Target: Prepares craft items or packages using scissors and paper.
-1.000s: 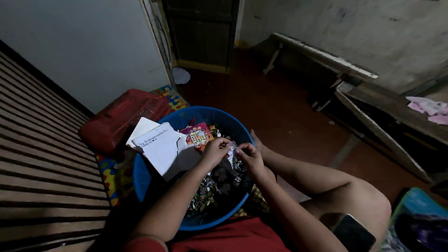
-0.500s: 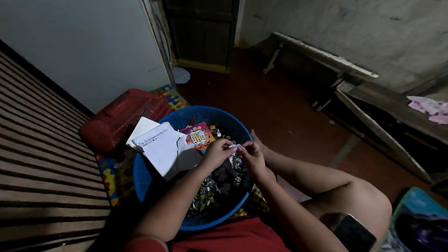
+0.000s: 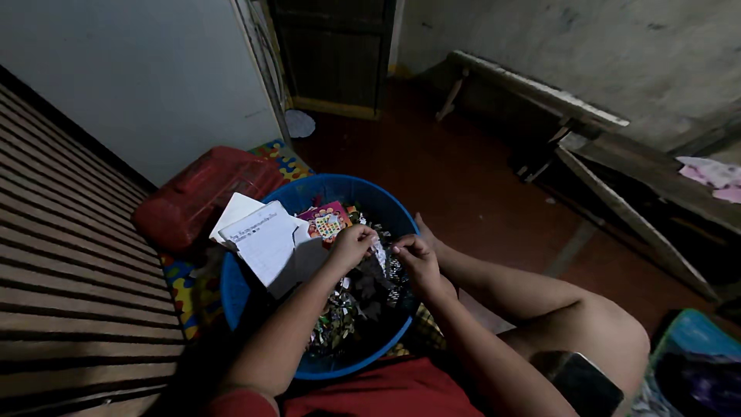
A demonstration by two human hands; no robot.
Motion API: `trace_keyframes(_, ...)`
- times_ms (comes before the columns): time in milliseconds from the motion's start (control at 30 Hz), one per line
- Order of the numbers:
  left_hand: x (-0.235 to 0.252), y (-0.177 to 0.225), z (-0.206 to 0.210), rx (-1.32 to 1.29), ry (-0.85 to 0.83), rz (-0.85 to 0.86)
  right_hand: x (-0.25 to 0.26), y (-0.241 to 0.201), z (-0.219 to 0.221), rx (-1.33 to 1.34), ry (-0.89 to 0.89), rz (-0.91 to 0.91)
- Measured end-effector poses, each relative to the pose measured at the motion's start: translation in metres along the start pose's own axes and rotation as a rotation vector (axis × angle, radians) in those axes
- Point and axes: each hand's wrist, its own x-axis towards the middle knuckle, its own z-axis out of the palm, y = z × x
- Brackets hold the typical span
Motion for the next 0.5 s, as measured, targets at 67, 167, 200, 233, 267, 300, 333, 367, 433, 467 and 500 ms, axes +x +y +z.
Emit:
trace_keyframes(67,0.004,-0.004,-0.009,-0.032,0.042,-0.035,0.002,-0.001,-0.002,-0.011,0.013,0.007)
trace_keyframes(167,0.004,-0.002,-0.015,0.063,-0.002,-0.034,0.003,0.0,0.0,-0.084,-0.019,0.061)
trace_keyframes(200,0.004,-0.002,-0.017,0.141,-0.068,-0.022,0.003,-0.002,0.002,-0.126,-0.038,0.107)
trace_keyframes(233,0.004,-0.002,-0.018,0.231,-0.135,-0.013,0.003,-0.004,0.003,-0.195,-0.066,0.161)
trace_keyframes(267,0.003,-0.002,-0.018,0.306,-0.176,-0.005,0.004,-0.006,0.005,-0.286,-0.108,0.213)
trace_keyframes(300,0.003,-0.002,-0.019,0.354,-0.183,-0.012,0.005,-0.007,0.006,-0.377,-0.156,0.25)
trace_keyframes(333,0.003,-0.002,-0.02,0.386,-0.152,-0.022,0.006,-0.009,0.008,-0.441,-0.196,0.273)
trace_keyframes(367,0.004,-0.004,-0.023,0.411,-0.096,-0.026,0.006,-0.01,0.009,-0.486,-0.219,0.28)
trace_keyframes(433,0.007,-0.011,-0.034,0.49,0.035,-0.032,0.006,-0.009,0.01,-0.531,-0.227,0.273)
trace_keyframes(467,0.009,-0.016,-0.042,0.556,0.09,-0.036,0.006,-0.009,0.01,-0.547,-0.228,0.272)
trace_keyframes(500,0.01,-0.02,-0.049,0.635,0.121,-0.061,0.006,-0.009,0.01,-0.563,-0.234,0.273)
